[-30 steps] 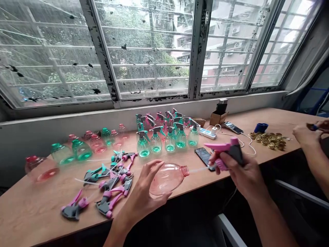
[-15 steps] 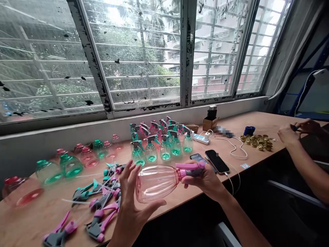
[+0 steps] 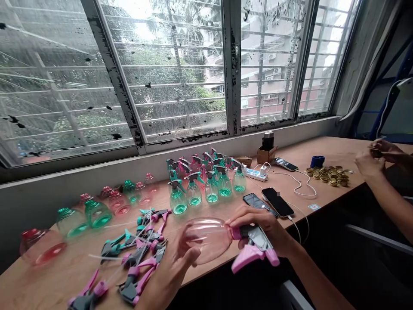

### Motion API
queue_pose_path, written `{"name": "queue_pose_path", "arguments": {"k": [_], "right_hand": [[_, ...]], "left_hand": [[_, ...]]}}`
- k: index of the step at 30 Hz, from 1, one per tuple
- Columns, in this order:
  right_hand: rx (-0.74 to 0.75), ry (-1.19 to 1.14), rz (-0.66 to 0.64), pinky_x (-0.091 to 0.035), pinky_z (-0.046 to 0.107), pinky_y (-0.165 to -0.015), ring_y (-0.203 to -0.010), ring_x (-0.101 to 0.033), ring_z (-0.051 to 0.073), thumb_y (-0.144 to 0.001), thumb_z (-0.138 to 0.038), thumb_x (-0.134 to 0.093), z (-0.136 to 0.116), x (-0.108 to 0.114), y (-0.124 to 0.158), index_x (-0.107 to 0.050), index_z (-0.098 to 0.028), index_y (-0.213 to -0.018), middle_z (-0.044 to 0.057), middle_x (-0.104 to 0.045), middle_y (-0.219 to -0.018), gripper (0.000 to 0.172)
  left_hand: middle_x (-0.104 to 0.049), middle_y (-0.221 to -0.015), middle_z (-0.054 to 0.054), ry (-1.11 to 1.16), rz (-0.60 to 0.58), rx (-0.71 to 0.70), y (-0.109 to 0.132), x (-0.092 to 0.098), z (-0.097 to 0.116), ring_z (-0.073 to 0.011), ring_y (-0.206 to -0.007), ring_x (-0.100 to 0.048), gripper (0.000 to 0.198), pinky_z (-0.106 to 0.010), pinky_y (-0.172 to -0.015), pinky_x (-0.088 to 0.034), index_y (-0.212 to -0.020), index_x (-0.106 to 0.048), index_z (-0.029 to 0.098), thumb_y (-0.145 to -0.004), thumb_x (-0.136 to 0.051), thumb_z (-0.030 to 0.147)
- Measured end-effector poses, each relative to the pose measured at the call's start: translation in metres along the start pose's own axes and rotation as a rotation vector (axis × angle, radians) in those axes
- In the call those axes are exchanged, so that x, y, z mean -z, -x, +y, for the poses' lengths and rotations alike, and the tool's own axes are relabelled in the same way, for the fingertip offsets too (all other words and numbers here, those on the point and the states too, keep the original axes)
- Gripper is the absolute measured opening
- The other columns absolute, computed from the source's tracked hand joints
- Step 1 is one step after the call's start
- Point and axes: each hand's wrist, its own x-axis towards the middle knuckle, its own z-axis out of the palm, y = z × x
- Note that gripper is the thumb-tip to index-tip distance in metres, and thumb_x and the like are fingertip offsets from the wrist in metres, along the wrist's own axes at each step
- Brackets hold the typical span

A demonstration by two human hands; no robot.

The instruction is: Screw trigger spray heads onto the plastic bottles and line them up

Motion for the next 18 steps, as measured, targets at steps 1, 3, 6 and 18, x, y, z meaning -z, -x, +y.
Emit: {"name": "queue_pose_path", "arguments": {"k": [1, 3, 6, 18], "right_hand": [[0.019, -0.010, -0.034, -0.063, 0.039, -0.092, -0.103, -0.078, 0.026, -0.084, -0.032, -0.093, -0.001, 0.001, 0.000, -0.084, -0.027, -0.117, 0.011, -0.083, -0.112, 0.034], [0.037, -0.014, -0.063, -0.064, 0.039, -0.091, -0.103, -0.078, 0.026, -0.086, -0.034, -0.091, -0.003, 0.002, 0.000, -0.084, -0.026, -0.117, 0.011, -0.083, -0.111, 0.033], [-0.030, 0.015, 0.025, -0.063, 0.039, -0.093, -0.105, -0.076, 0.026, -0.087, -0.042, -0.090, -0.003, -0.001, -0.001, -0.085, -0.025, -0.116, 0.012, -0.081, -0.115, 0.033], [-0.349, -0.311, 0.280, -0.053, 0.025, -0.048, -0.058, -0.066, 0.015, -0.081, -0.052, -0.093, 0.020, -0.032, 0.002, -0.070, -0.020, -0.096, 0.003, -0.074, -0.079, 0.042]], "left_hand": [[-0.071, -0.091, -0.007, -0.018, -0.023, 0.031, 0.001, 0.002, 0.001, -0.0290, -0.097, -0.071, 0.097, -0.049, -0.106, -0.057, -0.156, -0.049, 0.027, -0.085, -0.044, 0.093], [-0.069, -0.084, -0.006, -0.044, -0.026, 0.055, 0.004, 0.005, 0.004, -0.0289, -0.092, -0.071, 0.095, -0.050, -0.105, -0.057, -0.151, -0.056, 0.025, -0.087, -0.037, 0.093], [-0.073, -0.125, -0.012, -0.047, 0.040, -0.033, 0.004, 0.006, 0.005, -0.0314, -0.112, -0.072, 0.090, -0.050, -0.106, -0.060, -0.158, -0.048, 0.032, -0.087, -0.052, 0.087], [-0.005, -0.184, -0.004, -0.088, 0.203, -0.431, 0.002, -0.002, 0.002, -0.0365, -0.170, -0.014, 0.111, -0.064, -0.135, -0.027, -0.171, 0.000, 0.047, -0.088, -0.070, 0.072]]}}
